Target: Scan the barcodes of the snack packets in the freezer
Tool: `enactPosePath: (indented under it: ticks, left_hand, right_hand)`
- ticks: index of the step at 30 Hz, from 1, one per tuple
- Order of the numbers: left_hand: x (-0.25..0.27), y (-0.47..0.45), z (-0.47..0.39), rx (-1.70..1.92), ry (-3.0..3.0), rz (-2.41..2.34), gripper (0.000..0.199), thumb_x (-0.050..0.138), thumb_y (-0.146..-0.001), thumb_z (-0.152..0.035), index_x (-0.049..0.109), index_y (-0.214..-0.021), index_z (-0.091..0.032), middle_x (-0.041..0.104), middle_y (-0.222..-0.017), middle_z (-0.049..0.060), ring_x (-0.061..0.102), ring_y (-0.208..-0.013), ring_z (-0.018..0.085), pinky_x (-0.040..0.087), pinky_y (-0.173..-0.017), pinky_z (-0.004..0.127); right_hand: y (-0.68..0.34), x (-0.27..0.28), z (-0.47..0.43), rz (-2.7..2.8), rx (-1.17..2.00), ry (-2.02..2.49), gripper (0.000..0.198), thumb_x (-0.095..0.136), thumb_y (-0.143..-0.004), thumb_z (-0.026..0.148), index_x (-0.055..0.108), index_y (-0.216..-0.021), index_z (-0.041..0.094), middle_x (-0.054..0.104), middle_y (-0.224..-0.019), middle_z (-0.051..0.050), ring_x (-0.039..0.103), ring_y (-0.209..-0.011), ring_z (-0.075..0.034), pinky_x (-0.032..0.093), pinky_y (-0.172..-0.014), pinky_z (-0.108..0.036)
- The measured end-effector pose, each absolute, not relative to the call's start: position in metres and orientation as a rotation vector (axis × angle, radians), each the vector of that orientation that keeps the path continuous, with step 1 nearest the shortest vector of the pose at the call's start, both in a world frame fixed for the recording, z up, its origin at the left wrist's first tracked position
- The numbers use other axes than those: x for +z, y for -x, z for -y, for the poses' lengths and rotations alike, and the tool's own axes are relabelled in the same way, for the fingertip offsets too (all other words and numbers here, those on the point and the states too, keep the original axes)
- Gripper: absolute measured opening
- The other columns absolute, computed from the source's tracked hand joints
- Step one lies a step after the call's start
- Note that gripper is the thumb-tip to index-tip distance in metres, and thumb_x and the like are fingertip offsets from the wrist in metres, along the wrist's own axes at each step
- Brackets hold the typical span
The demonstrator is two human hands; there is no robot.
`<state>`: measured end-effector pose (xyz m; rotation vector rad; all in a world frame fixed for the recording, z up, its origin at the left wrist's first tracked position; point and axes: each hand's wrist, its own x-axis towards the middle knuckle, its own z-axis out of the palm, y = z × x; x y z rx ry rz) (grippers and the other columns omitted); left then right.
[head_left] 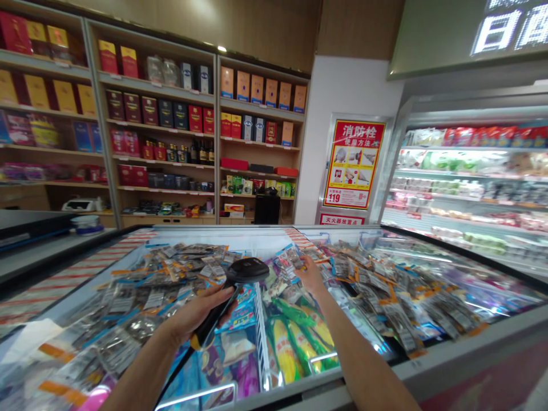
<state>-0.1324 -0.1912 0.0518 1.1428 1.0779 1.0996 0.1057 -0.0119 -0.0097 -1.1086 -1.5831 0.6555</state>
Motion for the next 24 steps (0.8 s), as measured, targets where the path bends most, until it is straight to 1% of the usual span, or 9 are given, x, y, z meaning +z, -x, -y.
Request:
enactPosePath:
  ticks: [3,7,12,17,20,24]
  left_hand:
    - [0.053,0.131,0.193,1.097,-1.122,-1.032,0.032,0.062,-0.06,-0.045,0.053,-0.067,-0.014,0.055,-0.055,0.0,0.046,-0.042,0.007,0.032,-0.041,0.019]
    - [0.056,0.13,0.193,1.108,-1.003,-0.928,0.034,0.064,-0.057,-0.045,0.052,-0.065,-0.014,0.054,-0.054,-0.001,0.045,-0.041,0.007,0.032,-0.039,0.018]
    - [0.054,0.129,0.191,1.111,-0.909,-0.832,0.031,0.062,-0.062,-0.043,0.054,-0.069,-0.014,0.054,-0.055,0.0,0.044,-0.041,0.006,0.031,-0.038,0.018]
    - [0.048,0.128,0.188,1.079,-0.931,-0.816,0.028,0.06,-0.065,-0.041,0.054,-0.073,-0.015,0.054,-0.055,0.0,0.045,-0.04,0.007,0.032,-0.039,0.019]
    - [0.047,0.127,0.189,1.078,-0.961,-0.841,0.028,0.06,-0.065,-0.041,0.054,-0.073,-0.015,0.054,-0.055,0.0,0.045,-0.041,0.007,0.032,-0.039,0.019]
    - [0.049,0.128,0.189,1.08,-0.987,-0.868,0.029,0.061,-0.063,-0.041,0.053,-0.069,-0.014,0.054,-0.055,-0.001,0.045,-0.041,0.007,0.032,-0.039,0.018]
  right_hand:
    - [-0.105,-0.01,0.012,1.59,0.62,1.075,0.032,0.052,-0.055,0.019,0.047,-0.086,0.018,0.06,-0.08,-0.003,0.057,-0.075,-0.018,0.042,-0.071,-0.031]
    - [-0.1,-0.014,0.011,1.545,0.616,1.021,0.034,0.052,-0.056,0.018,0.044,-0.089,0.018,0.059,-0.082,-0.004,0.056,-0.078,-0.018,0.041,-0.074,-0.031]
    - [-0.096,-0.018,0.01,1.503,0.633,0.982,0.035,0.054,-0.056,0.018,0.044,-0.089,0.018,0.059,-0.084,-0.004,0.057,-0.078,-0.018,0.042,-0.074,-0.031]
    - [-0.099,-0.017,0.009,1.511,0.653,0.997,0.033,0.055,-0.056,0.019,0.045,-0.087,0.018,0.059,-0.078,-0.002,0.057,-0.074,-0.018,0.042,-0.072,-0.031]
    - [-0.1,-0.016,0.009,1.525,0.649,0.981,0.033,0.056,-0.056,0.023,0.046,-0.087,0.017,0.059,-0.079,-0.003,0.056,-0.073,-0.018,0.042,-0.071,-0.032]
    - [-0.1,-0.013,0.012,1.539,0.655,0.962,0.035,0.056,-0.055,0.023,0.048,-0.088,0.016,0.059,-0.08,-0.003,0.056,-0.074,-0.018,0.042,-0.071,-0.03]
